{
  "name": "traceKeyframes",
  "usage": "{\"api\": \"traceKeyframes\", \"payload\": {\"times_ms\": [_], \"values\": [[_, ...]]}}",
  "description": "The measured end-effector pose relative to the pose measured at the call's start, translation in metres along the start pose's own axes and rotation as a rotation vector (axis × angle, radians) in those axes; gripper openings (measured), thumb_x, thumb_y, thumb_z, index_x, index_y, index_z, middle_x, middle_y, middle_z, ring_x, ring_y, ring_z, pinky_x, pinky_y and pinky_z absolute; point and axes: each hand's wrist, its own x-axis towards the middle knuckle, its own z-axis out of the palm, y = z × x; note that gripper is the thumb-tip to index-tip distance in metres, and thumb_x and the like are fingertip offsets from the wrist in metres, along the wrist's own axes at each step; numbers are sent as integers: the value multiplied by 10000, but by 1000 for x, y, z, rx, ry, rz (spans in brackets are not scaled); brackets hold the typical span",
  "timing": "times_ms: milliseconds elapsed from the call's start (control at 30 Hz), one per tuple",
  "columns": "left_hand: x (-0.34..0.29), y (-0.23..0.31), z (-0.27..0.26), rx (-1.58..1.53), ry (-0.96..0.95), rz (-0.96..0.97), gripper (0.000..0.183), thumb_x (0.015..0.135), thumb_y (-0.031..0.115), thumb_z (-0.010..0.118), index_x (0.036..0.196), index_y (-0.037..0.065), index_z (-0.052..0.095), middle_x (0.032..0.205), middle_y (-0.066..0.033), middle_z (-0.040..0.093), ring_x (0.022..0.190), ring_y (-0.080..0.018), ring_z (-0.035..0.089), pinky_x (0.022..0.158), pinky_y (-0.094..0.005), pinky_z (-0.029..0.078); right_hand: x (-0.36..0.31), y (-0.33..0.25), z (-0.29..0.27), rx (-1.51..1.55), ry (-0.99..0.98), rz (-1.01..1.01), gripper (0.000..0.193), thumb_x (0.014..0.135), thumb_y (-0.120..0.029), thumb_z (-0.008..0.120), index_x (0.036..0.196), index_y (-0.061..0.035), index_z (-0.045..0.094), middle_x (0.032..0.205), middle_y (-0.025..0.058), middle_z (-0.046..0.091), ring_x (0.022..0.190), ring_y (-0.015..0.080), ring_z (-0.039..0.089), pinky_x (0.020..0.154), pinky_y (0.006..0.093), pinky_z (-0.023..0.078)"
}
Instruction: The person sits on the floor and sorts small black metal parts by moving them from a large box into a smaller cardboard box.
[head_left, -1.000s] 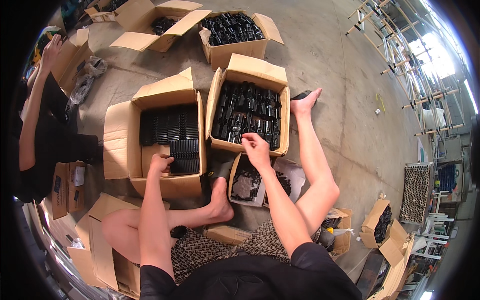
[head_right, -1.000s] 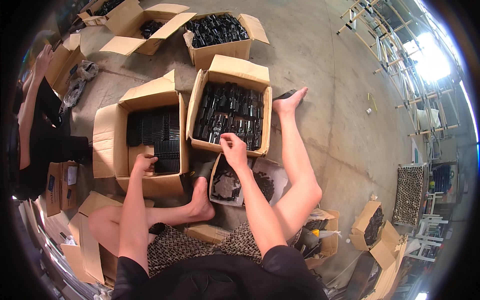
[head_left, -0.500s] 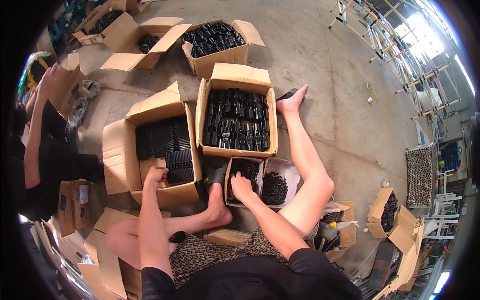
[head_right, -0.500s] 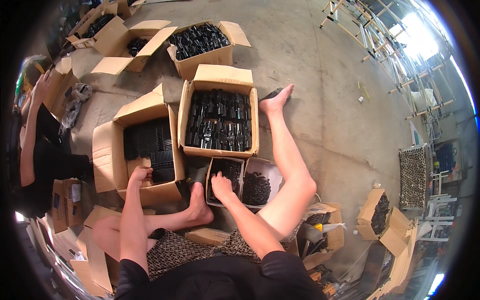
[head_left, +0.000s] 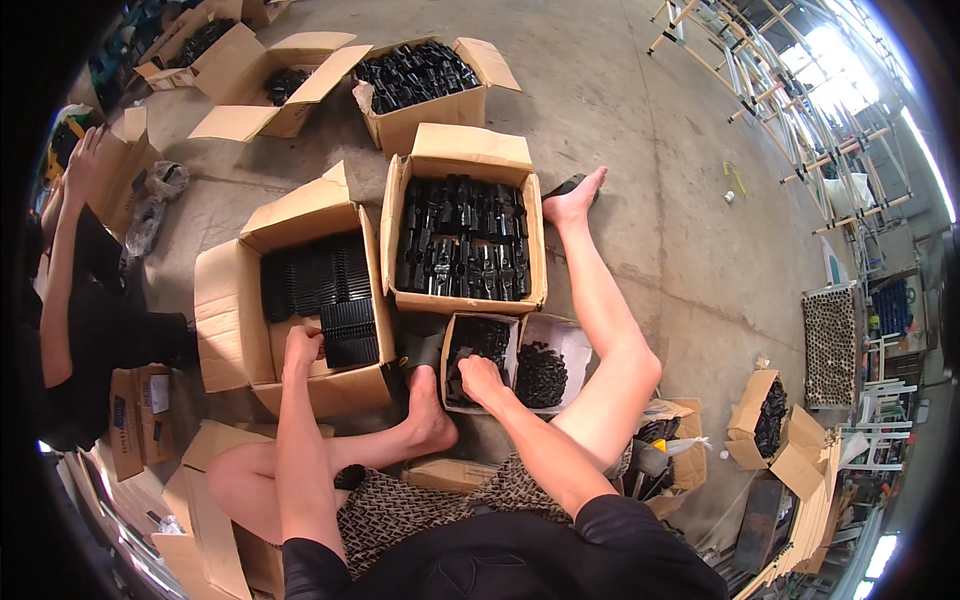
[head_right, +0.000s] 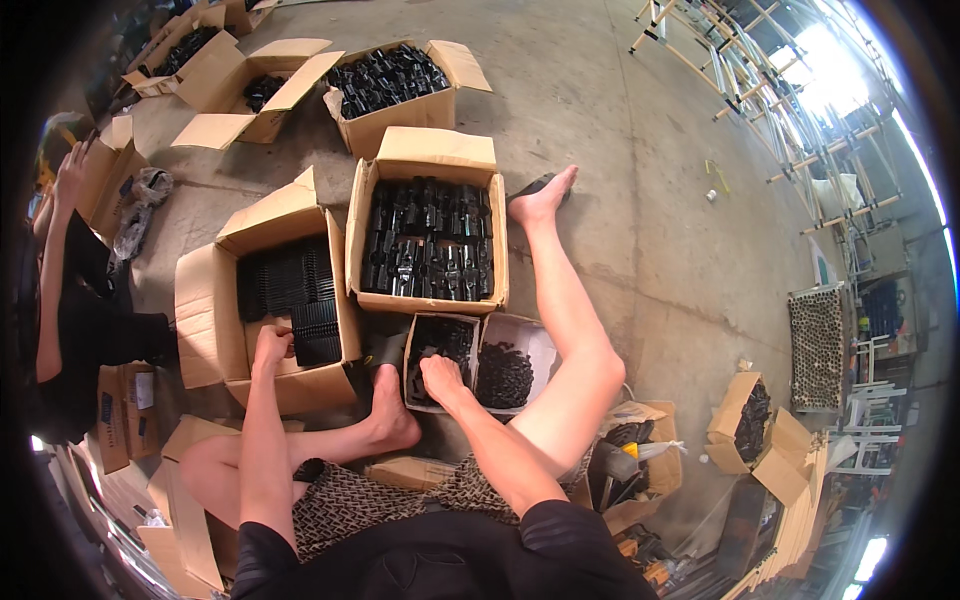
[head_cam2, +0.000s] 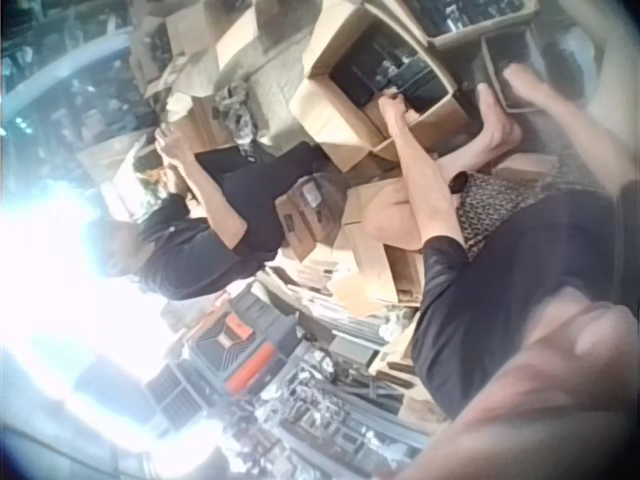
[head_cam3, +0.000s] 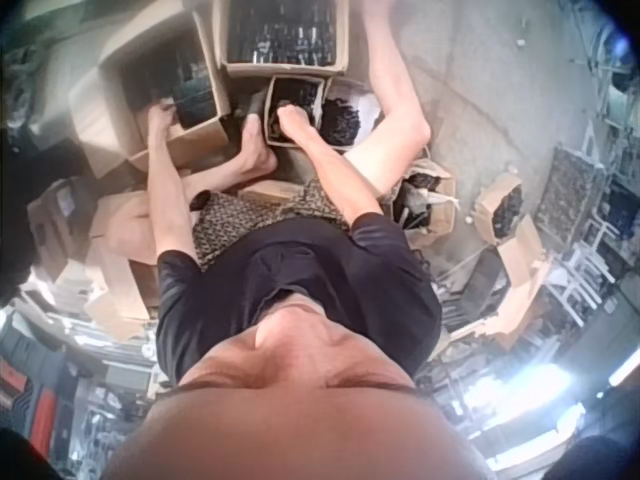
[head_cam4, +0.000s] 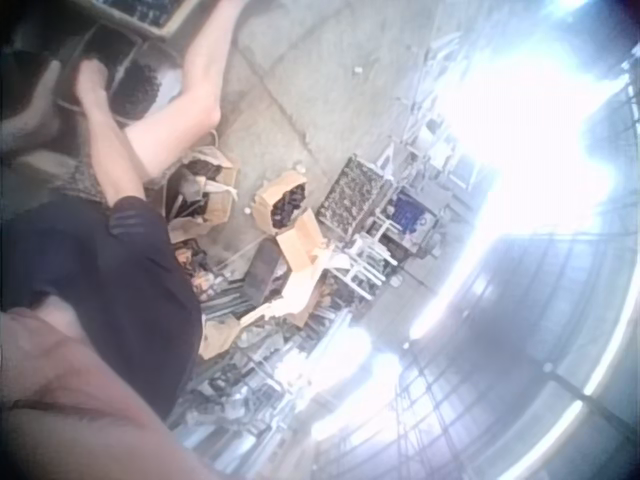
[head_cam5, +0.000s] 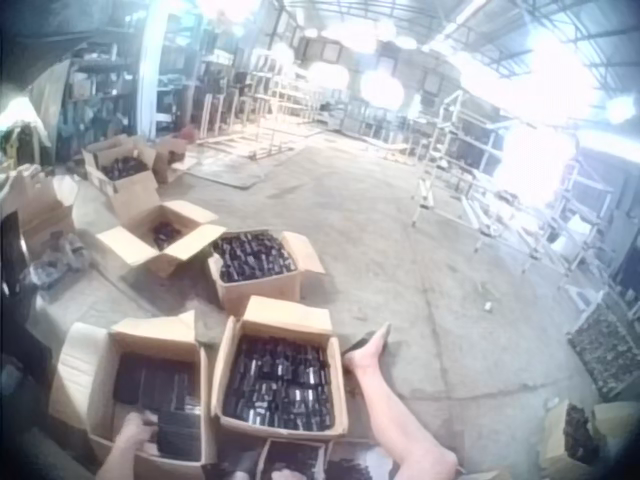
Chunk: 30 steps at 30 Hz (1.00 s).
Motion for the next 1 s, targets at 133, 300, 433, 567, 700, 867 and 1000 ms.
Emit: {"api": "traceKeyframes", "payload": {"times_ms": [133,300,433,567,700,867,1000], "values": [[1,-3,-6,-126,-70,-48,191,924,47,637,1051,-85,692,809,-120,693,657,-191,678,568,-321,587,-2,-1,-1,46,42,9,199,834,-71,527,724,34,655,744,296,640,753,462,665,679,529,537],[-1,1,-5,-126,-36,-51,188,909,39,656,1039,-91,697,789,-125,693,643,-188,676,554,-318,585,-1,-1,-2,39,-2,11,250,885,-105,504,756,28,671,788,295,647,786,455,673,687,528,543],[-1,5,-7,47,-47,38,210,871,30,676,1029,-107,692,791,-128,694,635,-191,677,548,-311,584,-1,-6,-4,26,-8,5,276,907,-127,492,755,21,669,795,293,648,783,452,673,676,525,542],[-9,19,0,79,33,6,239,818,57,708,987,-110,684,786,-147,691,650,-199,682,553,-318,574,-4,-7,-2,-10,10,-23,266,896,-118,487,748,18,661,785,280,656,774,450,672,680,530,539],[0,7,4,225,160,77,244,777,99,722,939,-74,668,842,-206,693,773,-292,693,693,-394,558,-4,-11,-4,-55,-10,-31,246,890,-126,503,760,21,652,804,267,668,792,453,671,694,526,542],[2,-2,2,306,215,108,243,746,124,712,879,-40,592,884,-238,673,869,-379,663,790,-446,508,-7,-13,-12,3,-40,66,144,844,-105,581,845,30,630,803,266,670,815,455,669,703,521,542],[-21,25,4,305,331,160,261,739,140,716,835,-28,540,826,-219,651,808,-367,650,745,-442,504,-9,-10,-27,144,-7,59,180,826,-78,619,959,40,595,783,257,671,803,437,674,698,491,541]]}}
